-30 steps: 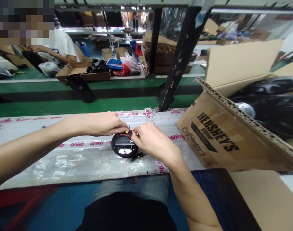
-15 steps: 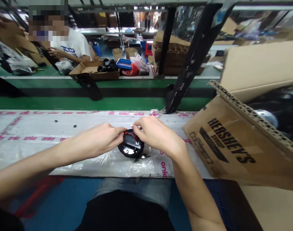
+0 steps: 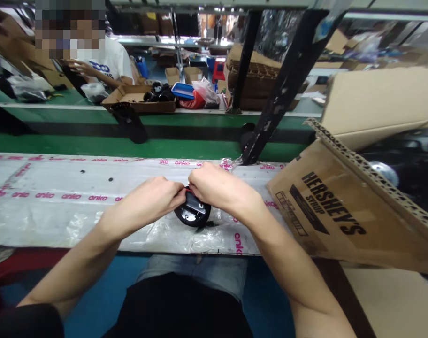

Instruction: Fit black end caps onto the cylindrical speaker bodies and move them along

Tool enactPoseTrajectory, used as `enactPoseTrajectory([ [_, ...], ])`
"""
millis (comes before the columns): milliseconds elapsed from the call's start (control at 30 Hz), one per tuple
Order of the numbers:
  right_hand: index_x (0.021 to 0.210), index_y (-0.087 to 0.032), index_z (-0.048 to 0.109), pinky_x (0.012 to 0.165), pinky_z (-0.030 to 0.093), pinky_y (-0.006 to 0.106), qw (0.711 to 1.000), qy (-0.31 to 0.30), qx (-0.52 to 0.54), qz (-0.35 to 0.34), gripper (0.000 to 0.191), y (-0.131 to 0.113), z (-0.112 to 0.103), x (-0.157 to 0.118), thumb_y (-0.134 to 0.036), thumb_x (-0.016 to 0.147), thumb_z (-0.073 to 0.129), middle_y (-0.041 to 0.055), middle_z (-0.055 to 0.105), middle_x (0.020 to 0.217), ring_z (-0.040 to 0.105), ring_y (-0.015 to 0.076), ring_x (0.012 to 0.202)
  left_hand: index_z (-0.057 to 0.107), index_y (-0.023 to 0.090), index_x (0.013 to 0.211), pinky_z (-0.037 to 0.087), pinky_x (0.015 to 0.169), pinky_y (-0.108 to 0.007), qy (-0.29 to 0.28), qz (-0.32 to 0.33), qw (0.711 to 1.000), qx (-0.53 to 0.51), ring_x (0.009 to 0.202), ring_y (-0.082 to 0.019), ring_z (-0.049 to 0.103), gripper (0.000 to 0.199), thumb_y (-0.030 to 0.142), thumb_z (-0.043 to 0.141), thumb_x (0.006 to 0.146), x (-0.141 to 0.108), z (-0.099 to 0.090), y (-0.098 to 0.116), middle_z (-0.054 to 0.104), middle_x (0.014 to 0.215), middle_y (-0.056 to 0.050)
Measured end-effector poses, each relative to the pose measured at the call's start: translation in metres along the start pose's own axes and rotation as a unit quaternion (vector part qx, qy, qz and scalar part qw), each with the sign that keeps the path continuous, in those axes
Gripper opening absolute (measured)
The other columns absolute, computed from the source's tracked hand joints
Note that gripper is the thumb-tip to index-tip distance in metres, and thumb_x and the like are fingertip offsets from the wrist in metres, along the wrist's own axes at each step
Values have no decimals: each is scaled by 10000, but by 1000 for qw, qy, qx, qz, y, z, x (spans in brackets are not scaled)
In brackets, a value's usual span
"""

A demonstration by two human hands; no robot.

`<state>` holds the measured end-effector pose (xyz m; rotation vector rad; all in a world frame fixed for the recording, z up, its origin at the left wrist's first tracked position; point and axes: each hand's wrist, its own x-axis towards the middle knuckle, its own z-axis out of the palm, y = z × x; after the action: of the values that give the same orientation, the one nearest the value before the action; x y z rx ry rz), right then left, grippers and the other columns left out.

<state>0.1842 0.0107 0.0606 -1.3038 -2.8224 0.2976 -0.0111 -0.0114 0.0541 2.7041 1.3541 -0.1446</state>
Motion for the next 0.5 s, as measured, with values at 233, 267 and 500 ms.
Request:
enactPoseTrajectory([
  [233, 817, -129, 738, 599, 287, 319, 998, -42, -57, -3, 222, -5, -3, 4, -52, 950, 578, 117, 735, 766, 637, 193, 642, 684, 182, 736, 324, 532, -341, 7, -62, 996, -71, 526, -210, 592, 380, 274, 460, 1029, -1, -4, 7, 693, 649, -97],
  [267, 820, -129, 735, 598, 293, 319, 997, -40, -61, -3, 225, -5, -2, 3, -41, 949, 573, 117, 737, 771, 647, 196, 650, 688, 179, 739, 329, 533, -339, 10, -64, 995, -70, 522, -207, 590, 379, 263, 457, 1027, -1, -3, 9, 688, 641, -95],
  [500, 882, -132, 740, 641, 425, 306, 997, -5, -73, 25, 240, -10, 11, 2, -27, 993, 555, 120, 774, 875, 751, 241, 782, 765, 163, 813, 510, 666, -355, 20, -75, 994, -77, 663, -276, 724, 398, 272, 454, 1036, 2, -1, 9, 757, 731, -128],
])
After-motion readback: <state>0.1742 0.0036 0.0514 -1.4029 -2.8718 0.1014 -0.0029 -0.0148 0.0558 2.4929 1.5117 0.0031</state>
